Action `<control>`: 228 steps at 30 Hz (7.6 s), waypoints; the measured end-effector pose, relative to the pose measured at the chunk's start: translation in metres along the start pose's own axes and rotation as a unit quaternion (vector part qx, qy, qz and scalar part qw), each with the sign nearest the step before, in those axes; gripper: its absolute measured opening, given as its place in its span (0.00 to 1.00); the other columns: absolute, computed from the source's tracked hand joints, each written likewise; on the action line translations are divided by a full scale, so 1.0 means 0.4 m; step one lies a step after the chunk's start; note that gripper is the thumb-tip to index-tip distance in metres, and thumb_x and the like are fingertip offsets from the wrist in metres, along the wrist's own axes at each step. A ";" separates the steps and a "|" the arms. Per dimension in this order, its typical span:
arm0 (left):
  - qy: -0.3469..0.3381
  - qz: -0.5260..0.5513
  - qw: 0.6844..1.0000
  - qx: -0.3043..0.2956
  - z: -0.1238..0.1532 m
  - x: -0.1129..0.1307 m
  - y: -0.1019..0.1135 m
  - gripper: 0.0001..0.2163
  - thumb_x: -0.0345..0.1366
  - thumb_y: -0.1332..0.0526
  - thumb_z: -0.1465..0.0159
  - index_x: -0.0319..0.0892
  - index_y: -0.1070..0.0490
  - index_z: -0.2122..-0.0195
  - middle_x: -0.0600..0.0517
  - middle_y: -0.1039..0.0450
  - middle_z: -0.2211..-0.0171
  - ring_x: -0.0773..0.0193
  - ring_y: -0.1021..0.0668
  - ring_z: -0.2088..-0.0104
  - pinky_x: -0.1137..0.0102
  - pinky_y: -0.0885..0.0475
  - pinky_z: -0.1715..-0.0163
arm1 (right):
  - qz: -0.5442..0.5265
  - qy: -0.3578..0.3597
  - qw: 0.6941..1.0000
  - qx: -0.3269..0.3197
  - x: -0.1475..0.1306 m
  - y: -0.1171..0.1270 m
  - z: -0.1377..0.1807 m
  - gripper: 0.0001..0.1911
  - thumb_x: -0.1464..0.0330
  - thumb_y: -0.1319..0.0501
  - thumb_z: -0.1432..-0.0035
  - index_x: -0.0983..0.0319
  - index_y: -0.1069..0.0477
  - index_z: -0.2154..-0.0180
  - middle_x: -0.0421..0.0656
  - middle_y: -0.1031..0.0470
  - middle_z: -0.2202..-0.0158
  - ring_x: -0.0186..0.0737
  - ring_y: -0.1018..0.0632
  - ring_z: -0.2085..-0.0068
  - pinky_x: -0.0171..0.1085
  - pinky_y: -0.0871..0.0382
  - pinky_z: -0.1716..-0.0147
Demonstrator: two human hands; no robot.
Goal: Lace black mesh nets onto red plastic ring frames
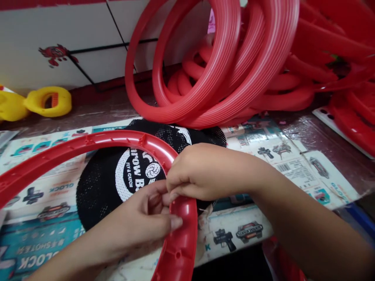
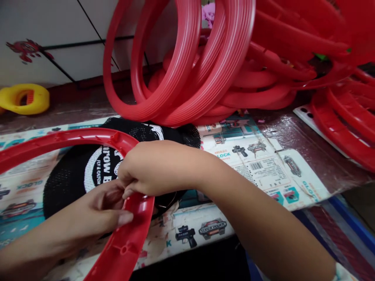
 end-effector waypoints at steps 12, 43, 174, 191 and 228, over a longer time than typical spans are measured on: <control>0.041 0.071 0.997 0.012 0.008 0.011 -0.021 0.14 0.32 0.25 0.55 0.46 0.22 0.66 0.55 0.25 0.70 0.71 0.24 0.72 0.79 0.27 0.71 | 0.077 0.028 0.996 0.042 -0.008 0.012 0.010 0.08 0.74 0.40 0.42 0.64 0.23 0.71 0.39 0.25 0.72 0.33 0.31 0.69 0.32 0.45 0.73; -0.005 -0.039 0.999 0.024 0.014 0.002 -0.040 0.32 0.23 0.41 0.51 0.45 0.40 0.43 0.52 0.25 0.63 0.66 0.25 0.72 0.73 0.32 0.72 | 0.016 0.046 0.995 0.084 -0.006 0.042 0.031 0.05 0.77 0.40 0.43 0.68 0.25 0.67 0.42 0.25 0.67 0.32 0.28 0.65 0.31 0.35 0.63; -0.104 -0.021 0.994 -0.018 0.024 0.044 -0.048 0.18 0.38 0.35 0.44 0.42 0.40 0.56 0.52 0.30 0.64 0.64 0.25 0.66 0.69 0.30 0.64 | -0.112 0.014 0.980 0.163 0.010 0.019 0.016 0.05 0.74 0.35 0.47 0.66 0.28 0.74 0.36 0.34 0.74 0.29 0.31 0.70 0.29 0.37 0.68; -0.183 -0.210 0.960 0.027 0.018 0.045 -0.024 0.21 0.32 0.43 0.42 0.42 0.42 0.47 0.49 0.31 0.56 0.56 0.28 0.55 0.62 0.33 0.52 | -0.044 0.085 0.972 0.216 -0.023 0.028 0.034 0.05 0.73 0.42 0.39 0.64 0.28 0.67 0.41 0.32 0.69 0.32 0.29 0.68 0.31 0.33 0.65; -0.128 0.022 0.991 -0.045 0.029 0.031 -0.053 0.33 0.32 0.32 0.50 0.44 0.42 0.44 0.48 0.27 0.59 0.64 0.25 0.68 0.70 0.29 0.67 | -0.050 0.081 0.981 0.171 -0.015 0.024 0.029 0.05 0.75 0.39 0.42 0.67 0.24 0.69 0.43 0.27 0.68 0.31 0.26 0.65 0.29 0.32 0.64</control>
Point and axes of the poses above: each hand's wrist, its own z-axis away from the middle knuckle, its own y-axis out of the back of the hand, x = y × z, the point moved 6 cm from there along -z, towards the middle knuckle
